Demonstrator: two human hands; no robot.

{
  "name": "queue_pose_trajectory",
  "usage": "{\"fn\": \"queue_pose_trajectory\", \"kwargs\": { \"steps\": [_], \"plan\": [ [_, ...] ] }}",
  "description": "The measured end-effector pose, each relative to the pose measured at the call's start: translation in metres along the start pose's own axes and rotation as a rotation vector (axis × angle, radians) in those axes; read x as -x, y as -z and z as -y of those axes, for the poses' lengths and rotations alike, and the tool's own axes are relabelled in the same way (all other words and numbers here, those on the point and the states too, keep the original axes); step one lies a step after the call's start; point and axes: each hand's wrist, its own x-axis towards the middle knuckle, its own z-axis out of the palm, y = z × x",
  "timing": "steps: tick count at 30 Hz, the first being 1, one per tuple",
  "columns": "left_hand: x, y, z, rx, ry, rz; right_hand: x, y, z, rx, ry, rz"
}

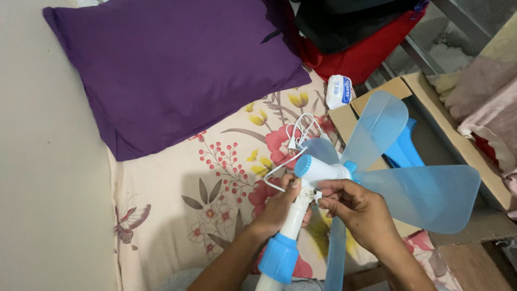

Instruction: The person assembles a portable fan by attaching translucent blue blades to a central hub, then connecting the hub to a white stand. They secure the assembly with a small white plastic clip.

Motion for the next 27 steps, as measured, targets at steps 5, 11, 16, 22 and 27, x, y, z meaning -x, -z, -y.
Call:
{"fn": "queue_pose_trajectory", "kwargs": {
  "steps": [5,11,16,22,27],
  "plan": [
    [0.007,-0.008,-0.005,-0.082,0.012,-0.011,-0.002,0.0,-0.002,0.144,0.014,-0.055],
    [0.01,-0.013,-0.005,-0.119,0.006,0.02,0.001,0.003,0.004,0.256,0.038,-0.061],
    [0.004,-0.008,-0.004,-0.152,0.053,-0.039,0.001,-0.001,0.003,0.209,0.006,-0.07],
    [0.003,-0.004,0.001,-0.082,0.045,-0.008,0.005,-0.01,0.015,0.386,0.106,-0.155],
    [0.004,-0.003,0.004,0.008,0.024,0.05,0.006,-0.01,0.018,0.419,0.178,-0.141]
  ]
}}
